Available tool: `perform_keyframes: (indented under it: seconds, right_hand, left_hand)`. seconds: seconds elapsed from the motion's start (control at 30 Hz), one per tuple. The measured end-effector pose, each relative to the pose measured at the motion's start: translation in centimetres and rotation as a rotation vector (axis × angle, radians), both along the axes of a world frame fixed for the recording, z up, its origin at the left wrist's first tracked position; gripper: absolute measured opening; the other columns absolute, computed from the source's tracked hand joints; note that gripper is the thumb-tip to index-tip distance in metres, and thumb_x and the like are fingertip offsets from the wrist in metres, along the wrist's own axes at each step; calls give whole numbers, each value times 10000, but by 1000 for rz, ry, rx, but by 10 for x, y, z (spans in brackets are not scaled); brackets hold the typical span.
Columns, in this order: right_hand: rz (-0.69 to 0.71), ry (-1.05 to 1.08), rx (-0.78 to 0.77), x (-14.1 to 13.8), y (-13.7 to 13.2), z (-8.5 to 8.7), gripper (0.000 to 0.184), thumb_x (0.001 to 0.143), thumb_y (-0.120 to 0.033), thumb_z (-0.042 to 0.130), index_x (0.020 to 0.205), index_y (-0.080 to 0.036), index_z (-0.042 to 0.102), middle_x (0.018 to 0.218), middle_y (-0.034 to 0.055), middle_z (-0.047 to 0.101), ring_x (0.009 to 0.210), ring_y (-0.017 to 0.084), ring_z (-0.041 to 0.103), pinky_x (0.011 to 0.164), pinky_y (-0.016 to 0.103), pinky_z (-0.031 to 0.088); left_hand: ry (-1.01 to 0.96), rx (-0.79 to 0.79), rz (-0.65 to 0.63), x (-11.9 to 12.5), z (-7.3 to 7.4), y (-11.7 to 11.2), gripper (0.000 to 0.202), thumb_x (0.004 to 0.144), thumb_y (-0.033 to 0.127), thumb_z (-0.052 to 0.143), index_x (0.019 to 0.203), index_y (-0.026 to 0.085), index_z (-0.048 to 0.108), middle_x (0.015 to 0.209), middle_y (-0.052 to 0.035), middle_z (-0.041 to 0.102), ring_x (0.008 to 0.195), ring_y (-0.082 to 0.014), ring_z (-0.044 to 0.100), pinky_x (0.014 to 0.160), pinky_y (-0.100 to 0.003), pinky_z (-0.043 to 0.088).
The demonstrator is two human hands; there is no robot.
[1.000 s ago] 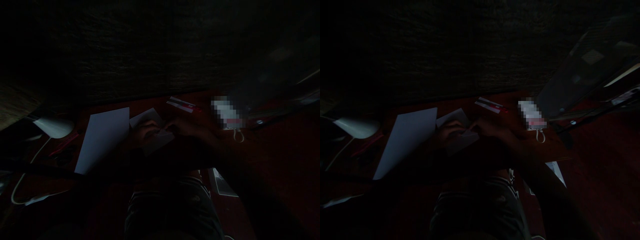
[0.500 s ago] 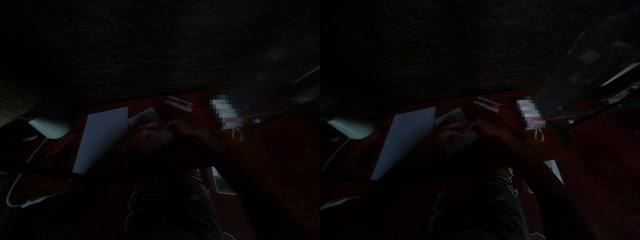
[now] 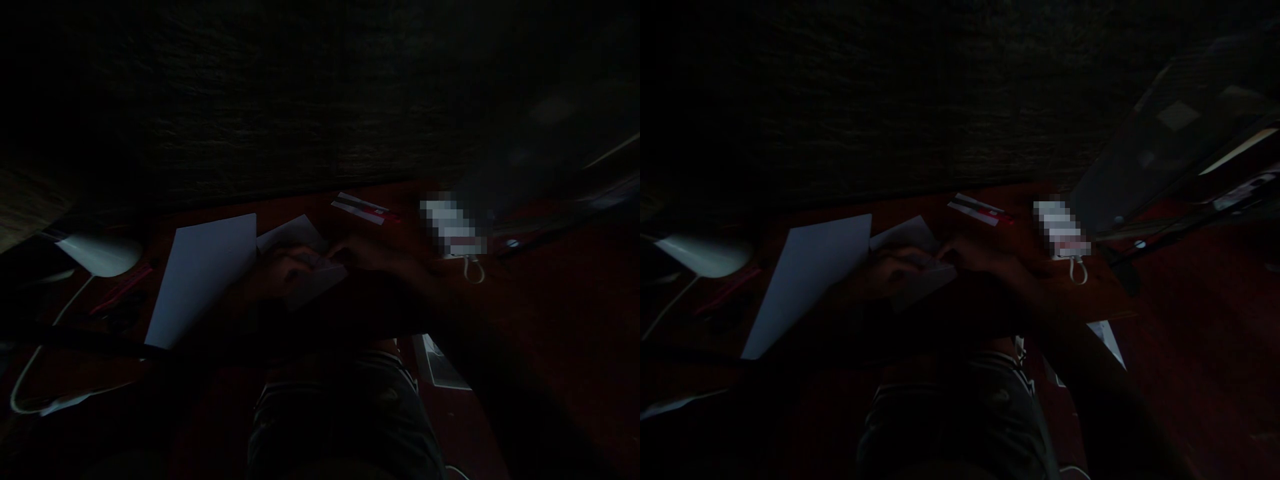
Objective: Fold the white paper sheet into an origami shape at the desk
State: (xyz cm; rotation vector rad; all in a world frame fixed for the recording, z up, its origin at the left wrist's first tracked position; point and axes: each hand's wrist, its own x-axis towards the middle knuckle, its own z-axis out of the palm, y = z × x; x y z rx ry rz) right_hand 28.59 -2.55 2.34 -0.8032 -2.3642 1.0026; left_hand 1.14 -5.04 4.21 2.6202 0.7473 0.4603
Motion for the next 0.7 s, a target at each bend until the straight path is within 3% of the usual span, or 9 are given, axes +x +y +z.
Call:
perform_keyframes:
  seconds: [0.2, 0.4, 0.57, 0.7]
  right_hand:
    - [26, 2, -58, 3, -1, 4, 300, 880, -65, 636, 1054, -235, 811, 1028, 33, 808, 925, 191, 733, 840, 315, 556]
    - [24, 37, -145, 2, 0, 1, 254, 881, -87, 632, 1057, -196, 781, 1047, 49, 794, 957, 190, 724, 861, 328, 560]
    - [-68, 0, -126, 2, -2, 6, 277, 851, -88, 661, 1090, -187, 758, 1063, 50, 781, 941, 178, 714, 841, 311, 556]
    - [-109, -58, -65, -2, -5, 8, 215, 846, -133, 695, 1046, -176, 764, 1006, 57, 784, 893, 188, 718, 809, 301, 539]
  left_hand:
    - [11, 16, 14, 1, -1, -3, 268, 855, 135, 586, 1004, 242, 781, 1332, -62, 711, 1212, -291, 653, 1067, -488, 511]
    - [42, 142, 32, 10, -6, -9, 401, 947, 217, 591, 1329, 270, 701, 1259, -83, 675, 1172, -298, 599, 1058, -507, 444]
    - [19, 140, 45, 13, -13, -8, 309, 1001, 312, 577, 1283, 262, 694, 1240, -81, 661, 1159, -292, 588, 1037, -492, 424]
    - [-52, 128, 179, 21, -19, -7, 271, 1018, 395, 555, 1186, 205, 651, 1143, -101, 665, 1103, -301, 588, 1004, -488, 444]
